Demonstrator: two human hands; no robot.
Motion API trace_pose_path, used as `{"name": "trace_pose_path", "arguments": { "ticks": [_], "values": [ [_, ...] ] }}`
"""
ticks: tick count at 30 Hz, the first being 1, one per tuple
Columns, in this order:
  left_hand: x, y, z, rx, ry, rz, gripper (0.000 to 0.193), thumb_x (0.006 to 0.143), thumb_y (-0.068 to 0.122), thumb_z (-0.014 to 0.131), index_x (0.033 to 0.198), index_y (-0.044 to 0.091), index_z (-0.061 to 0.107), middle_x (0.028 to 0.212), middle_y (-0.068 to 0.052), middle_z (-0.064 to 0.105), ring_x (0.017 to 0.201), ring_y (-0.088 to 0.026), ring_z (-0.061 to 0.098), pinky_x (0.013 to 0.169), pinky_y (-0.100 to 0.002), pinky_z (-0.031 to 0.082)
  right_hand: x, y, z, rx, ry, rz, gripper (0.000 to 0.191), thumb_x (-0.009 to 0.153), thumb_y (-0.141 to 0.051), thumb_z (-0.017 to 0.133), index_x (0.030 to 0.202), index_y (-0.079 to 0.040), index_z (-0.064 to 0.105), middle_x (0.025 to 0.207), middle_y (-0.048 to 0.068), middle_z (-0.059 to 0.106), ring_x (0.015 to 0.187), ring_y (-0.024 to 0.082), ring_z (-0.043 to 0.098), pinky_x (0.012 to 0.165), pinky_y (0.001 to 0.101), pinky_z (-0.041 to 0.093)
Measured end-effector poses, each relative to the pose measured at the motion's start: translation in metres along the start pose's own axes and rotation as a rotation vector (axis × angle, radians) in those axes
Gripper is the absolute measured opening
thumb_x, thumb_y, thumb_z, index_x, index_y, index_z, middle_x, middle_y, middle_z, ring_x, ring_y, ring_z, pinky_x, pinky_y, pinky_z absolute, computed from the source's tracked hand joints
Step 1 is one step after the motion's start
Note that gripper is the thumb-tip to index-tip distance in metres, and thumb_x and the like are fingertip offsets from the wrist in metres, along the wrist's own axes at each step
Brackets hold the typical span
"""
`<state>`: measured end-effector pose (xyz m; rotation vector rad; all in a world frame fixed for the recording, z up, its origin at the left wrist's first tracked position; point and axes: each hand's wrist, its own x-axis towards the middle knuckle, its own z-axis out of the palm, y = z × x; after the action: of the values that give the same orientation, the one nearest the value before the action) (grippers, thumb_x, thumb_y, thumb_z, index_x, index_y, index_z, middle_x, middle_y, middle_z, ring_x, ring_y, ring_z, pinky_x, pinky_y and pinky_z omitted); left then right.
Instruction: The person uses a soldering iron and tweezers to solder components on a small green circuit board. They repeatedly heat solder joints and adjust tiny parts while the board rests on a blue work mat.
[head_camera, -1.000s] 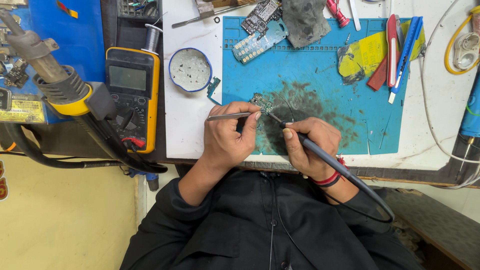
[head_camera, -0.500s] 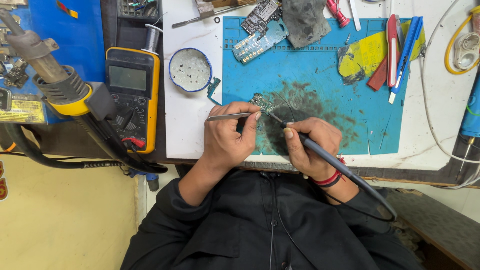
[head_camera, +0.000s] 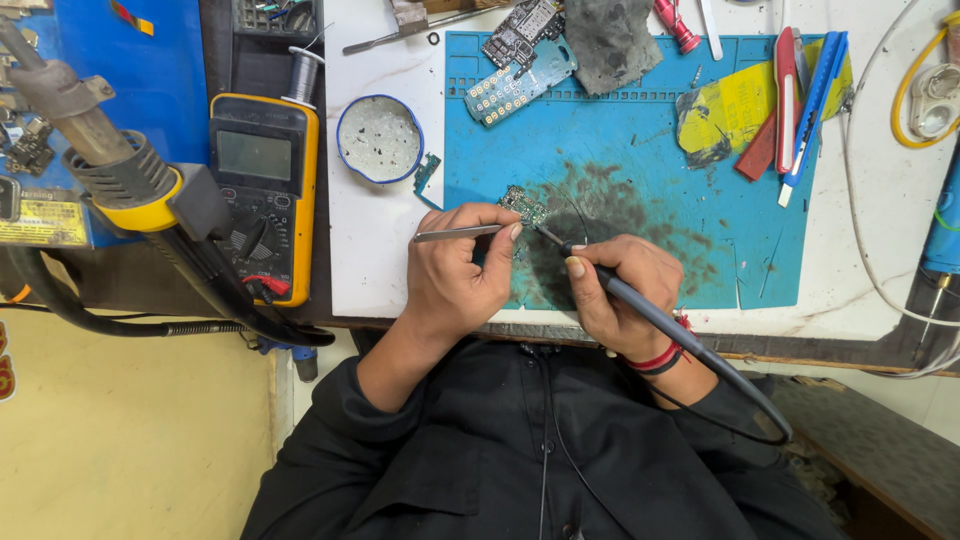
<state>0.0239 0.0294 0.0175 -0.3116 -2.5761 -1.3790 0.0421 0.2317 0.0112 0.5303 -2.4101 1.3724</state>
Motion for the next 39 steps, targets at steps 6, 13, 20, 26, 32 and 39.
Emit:
{"name": "trace_pose_path", "arguments": {
  "ticks": [6, 13, 20, 26, 32, 39],
  "values": [
    [0.0000, 0.0000, -0.0004, -0.001, -0.001, -0.001, 0.008, 0.094, 0.010, 0.074, 0.100, 0.009, 0.070, 0.086, -0.005, 0.073, 0.074, -0.023, 0.068, 0.076, -0.037, 0.047, 0.0001, -0.0004, 0.0002, -0.004, 0.011, -0.007, 0.012, 0.096, -0.006, 0.075, 0.094, 0.000, 0.065, 0.084, 0.012, 0.070, 0.064, 0.023, 0.064, 0.061, 0.0327, 0.047],
    [-0.0005, 0.0007, -0.0012, 0.003, -0.003, 0.000, 0.008, 0.093, 0.010, 0.075, 0.100, 0.008, 0.070, 0.085, -0.005, 0.073, 0.074, -0.024, 0.067, 0.076, -0.037, 0.047, -0.0003, 0.0001, 0.0001, -0.003, 0.011, -0.008, 0.012, 0.097, -0.005, 0.074, 0.094, 0.000, 0.064, 0.084, 0.011, 0.070, 0.065, 0.023, 0.065, 0.061, 0.0326, 0.048],
    [-0.0006, -0.0002, -0.0002, -0.004, -0.001, 0.008, 0.008, 0.093, 0.009, 0.074, 0.100, 0.008, 0.070, 0.087, -0.005, 0.073, 0.076, -0.024, 0.068, 0.076, -0.037, 0.047, -0.0015, 0.0005, 0.0009, -0.008, 0.012, 0.007, 0.011, 0.096, -0.005, 0.075, 0.093, 0.001, 0.065, 0.081, 0.011, 0.068, 0.063, 0.023, 0.063, 0.060, 0.0329, 0.047],
    [-0.0003, -0.0008, 0.0001, -0.001, -0.001, 0.006, 0.008, 0.093, 0.009, 0.075, 0.100, 0.008, 0.070, 0.086, -0.005, 0.073, 0.075, -0.024, 0.067, 0.076, -0.037, 0.047, -0.0016, 0.0013, 0.0013, -0.007, 0.008, 0.004, 0.012, 0.097, -0.006, 0.075, 0.094, 0.000, 0.065, 0.080, 0.011, 0.068, 0.063, 0.022, 0.062, 0.060, 0.0327, 0.047],
    [0.0000, -0.0003, 0.0002, 0.000, 0.000, 0.006, 0.008, 0.093, 0.009, 0.074, 0.100, 0.008, 0.070, 0.085, -0.005, 0.073, 0.075, -0.024, 0.067, 0.076, -0.037, 0.047, -0.0023, 0.0013, 0.0008, -0.014, 0.007, 0.022, 0.011, 0.096, -0.005, 0.075, 0.093, 0.000, 0.066, 0.077, 0.009, 0.066, 0.061, 0.021, 0.060, 0.059, 0.0329, 0.045],
    [0.0000, -0.0003, 0.0005, -0.011, -0.004, -0.005, 0.008, 0.093, 0.009, 0.075, 0.100, 0.008, 0.070, 0.085, -0.005, 0.073, 0.075, -0.023, 0.068, 0.076, -0.037, 0.047, -0.0023, 0.0012, 0.0000, -0.011, 0.009, 0.005, 0.012, 0.097, -0.006, 0.074, 0.094, 0.000, 0.065, 0.080, 0.010, 0.067, 0.063, 0.021, 0.061, 0.060, 0.0324, 0.045]
  ]
}}
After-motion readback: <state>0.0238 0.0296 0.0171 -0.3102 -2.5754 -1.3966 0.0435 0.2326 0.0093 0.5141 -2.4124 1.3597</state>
